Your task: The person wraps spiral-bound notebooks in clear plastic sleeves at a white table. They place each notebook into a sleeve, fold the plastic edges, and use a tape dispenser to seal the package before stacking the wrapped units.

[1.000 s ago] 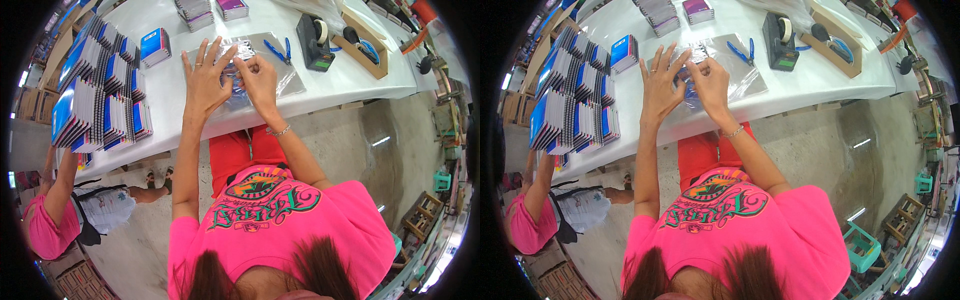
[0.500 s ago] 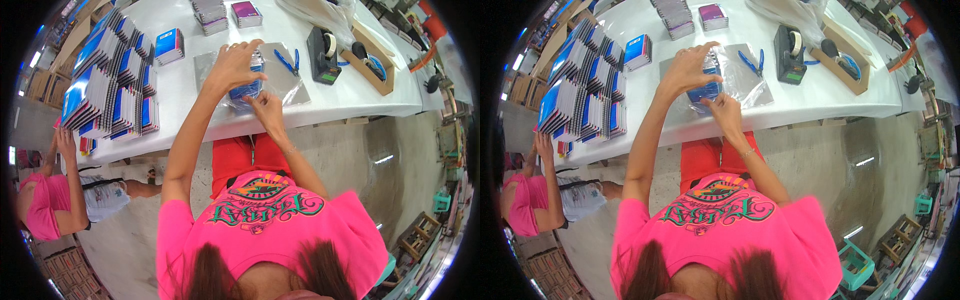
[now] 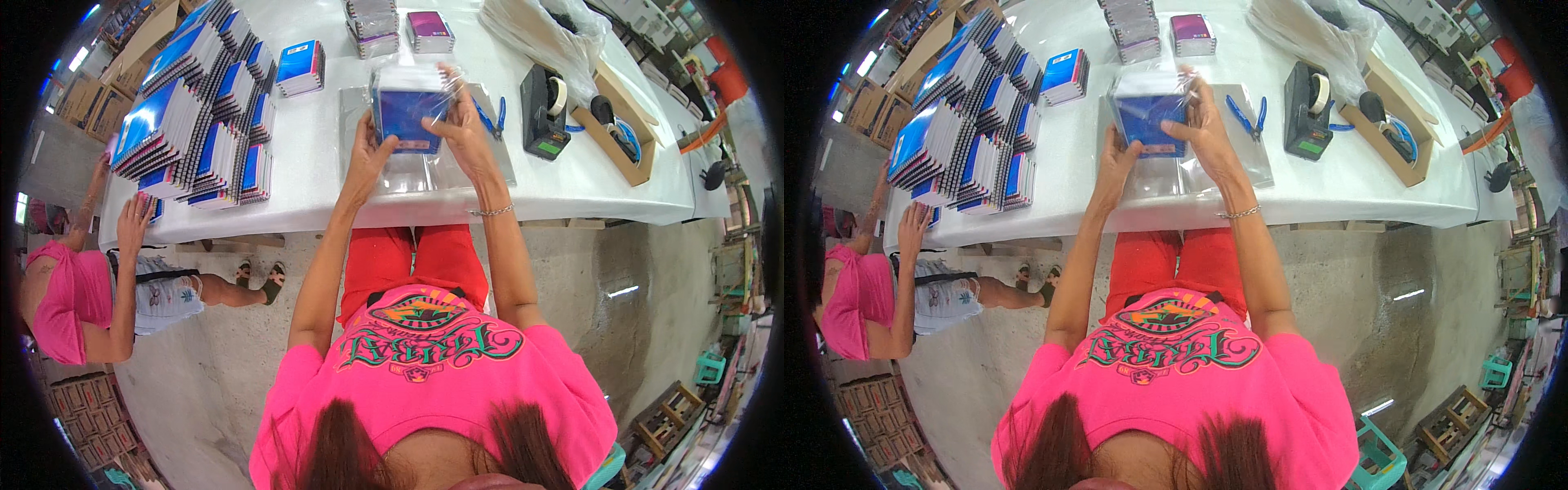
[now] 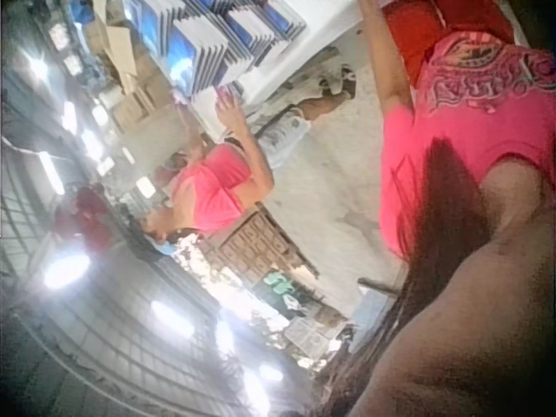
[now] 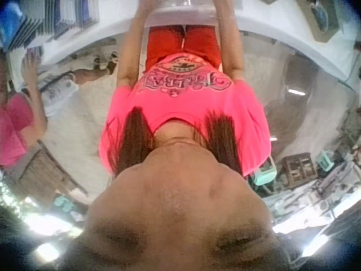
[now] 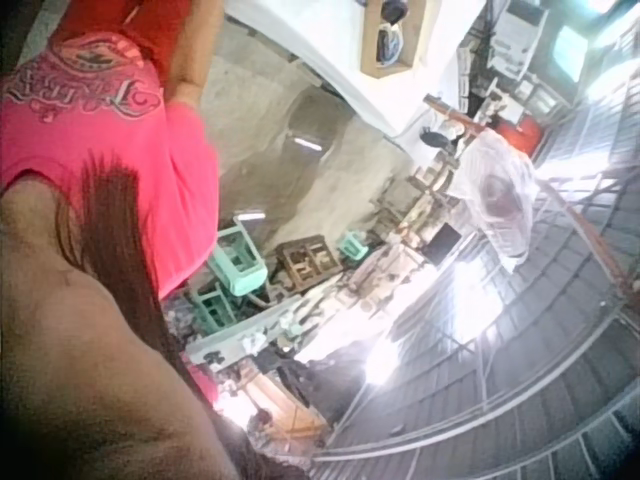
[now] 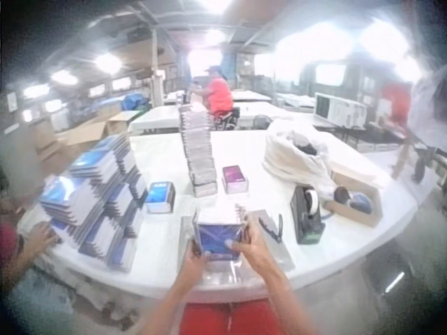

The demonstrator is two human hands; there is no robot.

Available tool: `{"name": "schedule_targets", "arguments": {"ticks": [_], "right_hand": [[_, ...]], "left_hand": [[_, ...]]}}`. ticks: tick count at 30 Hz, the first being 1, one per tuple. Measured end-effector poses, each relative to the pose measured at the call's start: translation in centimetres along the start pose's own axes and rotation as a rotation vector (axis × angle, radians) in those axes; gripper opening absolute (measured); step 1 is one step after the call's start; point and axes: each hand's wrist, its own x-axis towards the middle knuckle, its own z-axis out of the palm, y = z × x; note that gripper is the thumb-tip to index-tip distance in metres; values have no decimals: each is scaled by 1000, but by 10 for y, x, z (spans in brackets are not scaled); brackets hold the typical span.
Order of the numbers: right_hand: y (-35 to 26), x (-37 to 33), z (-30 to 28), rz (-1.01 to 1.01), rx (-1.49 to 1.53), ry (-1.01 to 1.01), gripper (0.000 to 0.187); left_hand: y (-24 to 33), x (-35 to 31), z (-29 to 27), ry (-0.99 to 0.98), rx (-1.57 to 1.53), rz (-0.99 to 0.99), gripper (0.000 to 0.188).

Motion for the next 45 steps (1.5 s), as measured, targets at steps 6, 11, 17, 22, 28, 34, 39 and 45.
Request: {"name": "schedule_targets", "arguments": {"ticks": [6,11,17,22,28,34,39,45], "right_hand": [[32,-23,-23,170,-98,41,91],[18,-21,-11,72,-244,-27,88],[-9,-8,-13,-44,-239,-144,82],[-77,13,3,38,-543,-97,64],[-75,63,-6,84,-1129,-348,38],[-102,51,-5,70,-943,-206,28],[-92,22,-38,90,-584,-340,86],[-56,10,-48,123,-719,-115,126]], "left_hand": [[3,-8,16,-114,175,66,101],[12,-6,20,-100,33,9,104],[57,4,9,-168,200,215,105],[122,43,5,-141,291,-25,78],[122,82,13,-168,1022,158,40],[170,73,4,-98,809,169,38],[155,45,-11,-283,869,168,70],[92,37,-1,-295,693,94,124]]}}
